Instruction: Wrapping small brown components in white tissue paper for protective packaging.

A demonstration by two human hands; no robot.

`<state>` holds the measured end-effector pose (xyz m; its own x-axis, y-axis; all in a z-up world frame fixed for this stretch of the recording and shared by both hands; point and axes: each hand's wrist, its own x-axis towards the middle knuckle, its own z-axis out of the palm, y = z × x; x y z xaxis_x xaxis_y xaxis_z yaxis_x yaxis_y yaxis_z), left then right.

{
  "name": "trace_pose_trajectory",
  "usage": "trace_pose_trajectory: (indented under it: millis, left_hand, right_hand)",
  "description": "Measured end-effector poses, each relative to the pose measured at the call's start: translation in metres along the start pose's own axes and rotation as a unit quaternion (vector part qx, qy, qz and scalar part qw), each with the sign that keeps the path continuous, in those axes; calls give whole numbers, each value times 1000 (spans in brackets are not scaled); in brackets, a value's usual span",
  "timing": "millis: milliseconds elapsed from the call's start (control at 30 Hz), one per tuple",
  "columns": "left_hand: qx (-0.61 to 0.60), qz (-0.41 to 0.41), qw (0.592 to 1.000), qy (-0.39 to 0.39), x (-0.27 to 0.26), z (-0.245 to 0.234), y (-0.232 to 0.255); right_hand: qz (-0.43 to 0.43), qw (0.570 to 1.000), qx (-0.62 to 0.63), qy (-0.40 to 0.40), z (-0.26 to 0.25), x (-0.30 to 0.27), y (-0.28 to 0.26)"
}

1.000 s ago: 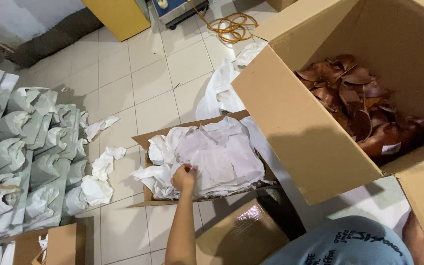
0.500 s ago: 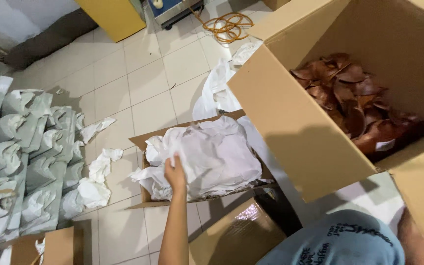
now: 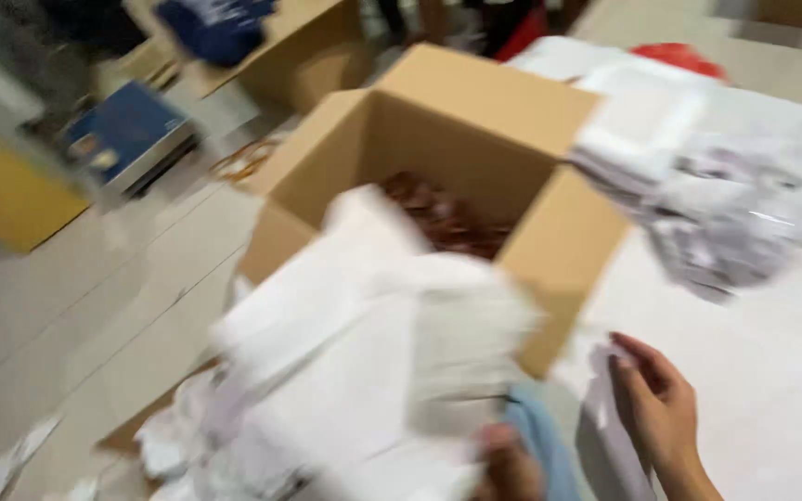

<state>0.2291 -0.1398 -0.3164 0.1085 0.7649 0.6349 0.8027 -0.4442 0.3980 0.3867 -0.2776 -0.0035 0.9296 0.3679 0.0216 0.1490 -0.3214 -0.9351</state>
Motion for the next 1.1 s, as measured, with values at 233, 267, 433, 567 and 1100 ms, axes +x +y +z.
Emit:
trace_pose_trajectory:
  millis: [233, 267, 433, 567, 1100]
  left_hand:
    - [-582, 172, 627, -488, 277, -279, 328]
    - [-540, 172, 604, -560, 265, -252, 341]
    - [-466, 163, 596, -633, 202, -149, 335]
    - [-471, 115, 544, -684, 188, -124, 324]
    - [-262, 111, 617, -734, 221, -128, 318]
  right_hand:
    - [150, 972, 173, 59, -122, 0, 48]
    - [158, 964, 201, 72, -136, -6, 54]
    - [297, 904, 288, 108, -181, 10, -44]
    - [204, 964, 85, 146, -182, 16, 16]
    - [200, 966, 84, 140, -176, 25, 29]
